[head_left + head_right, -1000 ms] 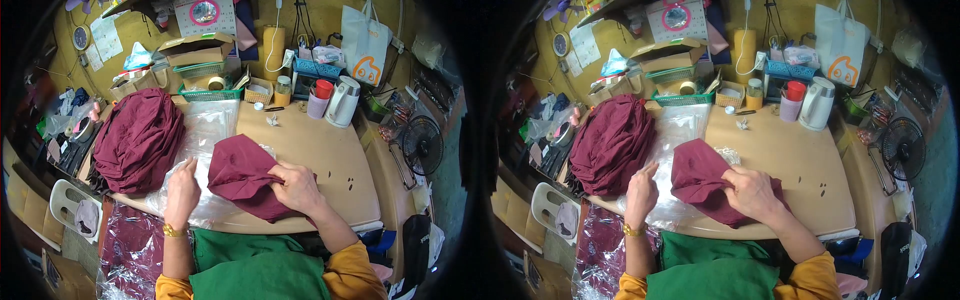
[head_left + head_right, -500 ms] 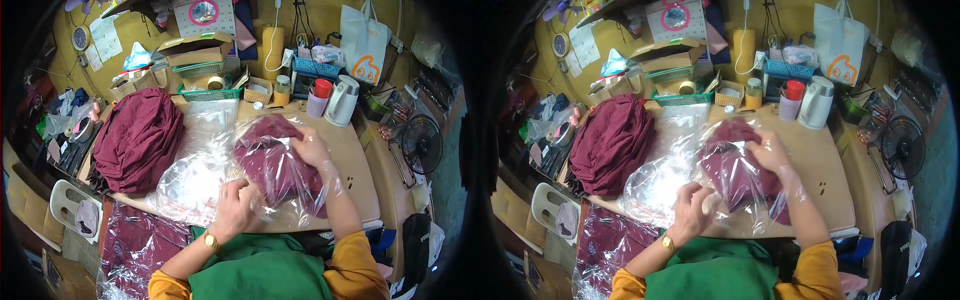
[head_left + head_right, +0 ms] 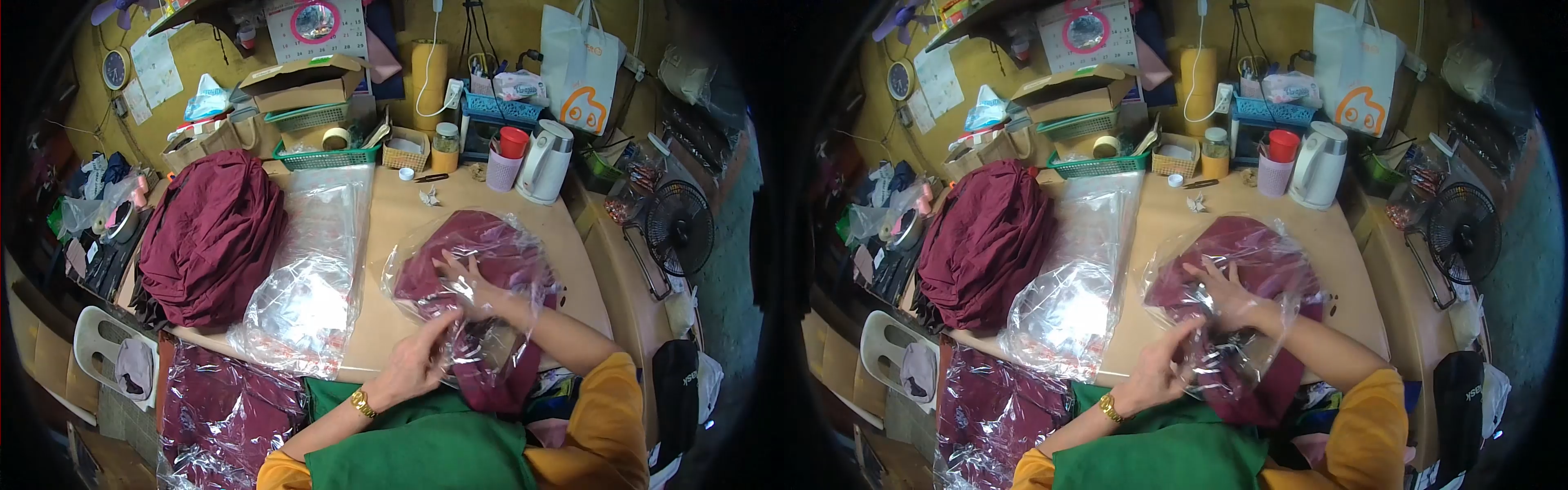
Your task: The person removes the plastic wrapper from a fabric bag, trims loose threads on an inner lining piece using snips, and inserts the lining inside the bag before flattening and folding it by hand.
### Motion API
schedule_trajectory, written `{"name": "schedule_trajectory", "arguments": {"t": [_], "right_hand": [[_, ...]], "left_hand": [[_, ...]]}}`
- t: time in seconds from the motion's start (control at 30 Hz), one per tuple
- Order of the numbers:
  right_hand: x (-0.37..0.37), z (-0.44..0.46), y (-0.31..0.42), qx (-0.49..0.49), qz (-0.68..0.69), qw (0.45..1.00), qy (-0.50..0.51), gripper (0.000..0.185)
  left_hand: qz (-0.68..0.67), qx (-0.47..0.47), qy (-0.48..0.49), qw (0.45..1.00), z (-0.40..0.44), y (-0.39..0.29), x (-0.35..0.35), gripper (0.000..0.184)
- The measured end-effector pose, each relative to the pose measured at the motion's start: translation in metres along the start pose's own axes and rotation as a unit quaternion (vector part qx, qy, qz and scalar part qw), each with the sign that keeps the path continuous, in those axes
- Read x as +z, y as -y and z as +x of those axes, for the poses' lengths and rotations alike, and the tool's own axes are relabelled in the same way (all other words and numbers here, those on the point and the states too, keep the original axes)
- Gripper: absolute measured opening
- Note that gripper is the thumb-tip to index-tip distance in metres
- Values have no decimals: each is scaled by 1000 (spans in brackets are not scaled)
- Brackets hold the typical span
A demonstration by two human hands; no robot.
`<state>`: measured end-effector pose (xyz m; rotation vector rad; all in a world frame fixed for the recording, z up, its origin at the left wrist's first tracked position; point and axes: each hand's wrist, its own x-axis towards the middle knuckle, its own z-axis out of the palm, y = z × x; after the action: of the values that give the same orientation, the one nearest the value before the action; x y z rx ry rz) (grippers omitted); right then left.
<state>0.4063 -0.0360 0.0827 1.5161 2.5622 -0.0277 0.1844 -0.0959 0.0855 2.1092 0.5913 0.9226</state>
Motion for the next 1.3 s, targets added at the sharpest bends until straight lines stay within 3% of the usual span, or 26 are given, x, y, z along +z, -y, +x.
{"name": "schedule_trajectory", "arguments": {"t": [0.1,0.13,0.2,0.27,0.3,0.37,0.4,0.43,0.47,0.5,0.53,0.57,0.6,0.67,0.7,0.73,0.8,0.87,0.97,1.03,1.07,1.13,1.17,1.2,1.23,1.3], "right_hand": [[34,31,-13,80,-11,994,-79,77],[31,30,-28,170,88,981,-40,79],[53,53,-47,283,81,939,-179,76],[61,54,-25,197,26,976,-94,75],[51,46,-12,107,93,988,-53,72],[20,38,-13,138,111,984,-17,68],[5,43,-25,168,123,978,15,63],[9,63,-50,230,80,966,85,61],[14,62,-46,233,82,965,86,61],[19,61,-37,194,132,972,-34,63],[24,61,-28,148,177,961,-154,65],[36,60,-16,137,214,962,-103,73],[46,53,-2,112,108,985,-73,79],[47,46,6,117,121,983,-78,83],[43,43,9,117,121,983,-76,83],[41,39,14,121,125,982,-78,83],[43,37,21,127,125,981,-80,84],[49,35,32,93,150,979,-97,81],[52,29,50,47,171,980,-94,82],[62,27,51,-26,299,938,-173,72],[60,24,46,-20,298,938,-173,72],[44,18,25,53,383,906,-169,58],[37,13,9,100,244,938,-225,51],[44,18,-7,231,89,946,-208,59],[49,15,-30,285,14,931,-228,70],[60,16,-55,290,81,932,-203,74]], "left_hand": [[-6,13,104,994,-10,-8,-1,79],[-3,31,155,987,-13,-7,2,82],[5,19,173,985,-16,-8,5,79],[-36,5,169,985,-15,-5,7,77],[-36,4,167,985,-12,-5,7,77],[-106,-19,266,958,-15,-10,9,73],[-110,-21,266,958,-17,-10,13,73],[-167,-42,304,937,-20,-10,19,70],[-223,-62,343,910,-23,-9,25,68],[-366,-135,388,835,-23,-8,34,70],[-365,-132,388,836,-24,-5,36,70],[-395,-139,378,826,-28,-3,35,63],[-424,-146,368,814,-29,1,33,57],[-255,-138,204,935,-18,22,4,42],[-214,-229,87,945,-15,29,-7,39],[-190,-196,-81,959,-15,63,-2,38],[-302,-239,-237,892,4,81,-7,76],[-380,-298,-268,834,15,78,-16,93],[-360,-305,-304,828,29,88,-16,91],[-357,-300,-273,841,31,90,-20,89],[-352,-295,-250,852,31,91,-23,88],[-309,-301,-257,865,18,107,-22,82],[-298,-285,-263,872,9,111,-21,79],[-286,-269,-268,880,5,112,-21,76],[-299,-266,-274,875,3,94,-24,72],[-300,-261,-264,879,-11,100,-24,72]]}}
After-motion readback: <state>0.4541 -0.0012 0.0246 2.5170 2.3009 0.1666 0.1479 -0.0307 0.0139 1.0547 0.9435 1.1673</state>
